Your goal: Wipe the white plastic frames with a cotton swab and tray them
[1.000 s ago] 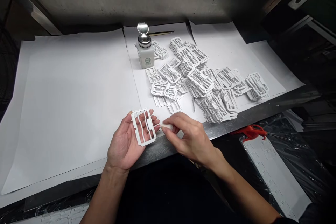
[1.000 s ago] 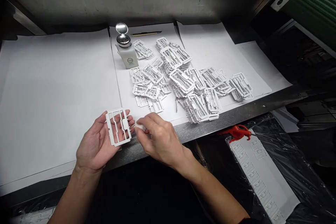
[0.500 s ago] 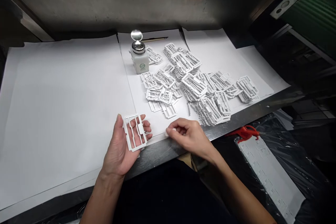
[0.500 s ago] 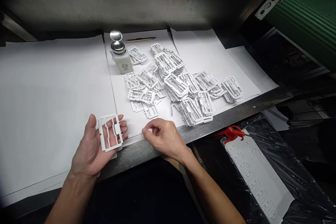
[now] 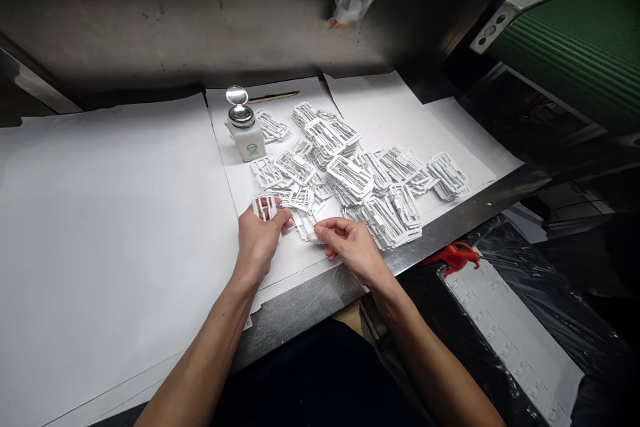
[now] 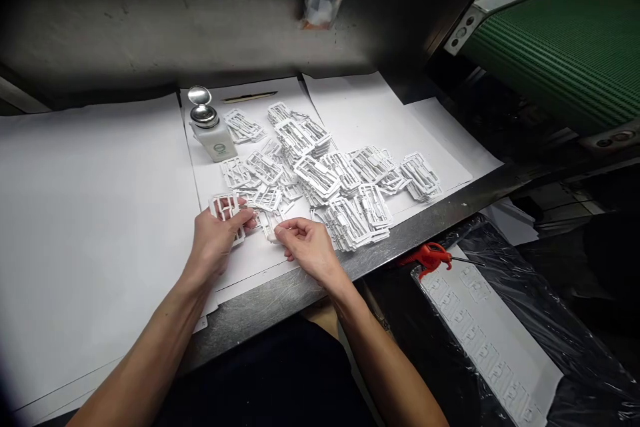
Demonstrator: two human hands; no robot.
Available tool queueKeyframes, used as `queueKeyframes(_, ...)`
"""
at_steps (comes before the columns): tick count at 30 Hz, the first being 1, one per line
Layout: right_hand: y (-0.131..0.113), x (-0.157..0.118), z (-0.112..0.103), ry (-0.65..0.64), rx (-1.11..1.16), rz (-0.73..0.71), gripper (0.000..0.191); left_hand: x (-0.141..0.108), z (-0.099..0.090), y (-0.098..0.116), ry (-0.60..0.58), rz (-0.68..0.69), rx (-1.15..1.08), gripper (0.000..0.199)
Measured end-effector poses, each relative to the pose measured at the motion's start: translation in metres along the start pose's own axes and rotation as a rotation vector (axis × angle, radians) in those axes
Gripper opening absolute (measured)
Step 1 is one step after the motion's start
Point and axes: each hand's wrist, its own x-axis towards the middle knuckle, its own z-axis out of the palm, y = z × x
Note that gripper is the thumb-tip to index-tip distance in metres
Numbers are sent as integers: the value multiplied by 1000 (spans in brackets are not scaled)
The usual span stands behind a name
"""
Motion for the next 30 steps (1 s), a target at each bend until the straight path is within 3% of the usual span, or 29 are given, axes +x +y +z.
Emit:
queueKeyframes(3, 3, -4, -6, 11, 1, 9, 25, -5, -2, 5, 20, 22, 58, 34)
queueKeyframes(7, 3, -10, -5, -19, 2, 10, 25, 1, 6, 17, 42, 170, 402, 24)
queueKeyframes(9, 3, -12, -4, -23, -3, 2, 24, 6, 10, 20, 54, 193, 451, 18)
queueKeyframes(13, 4, -18, -8, 5, -4, -23, 24, 5, 7, 12, 57, 136, 281, 20)
queueKeyframes(22, 8, -29, -6, 86, -148, -211, 24, -44, -24, 1, 25, -88, -202, 33)
queueKeyframes(30, 3, -36, -4, 116, -248, -343, 17, -71, -29, -6, 104, -34, -71, 28)
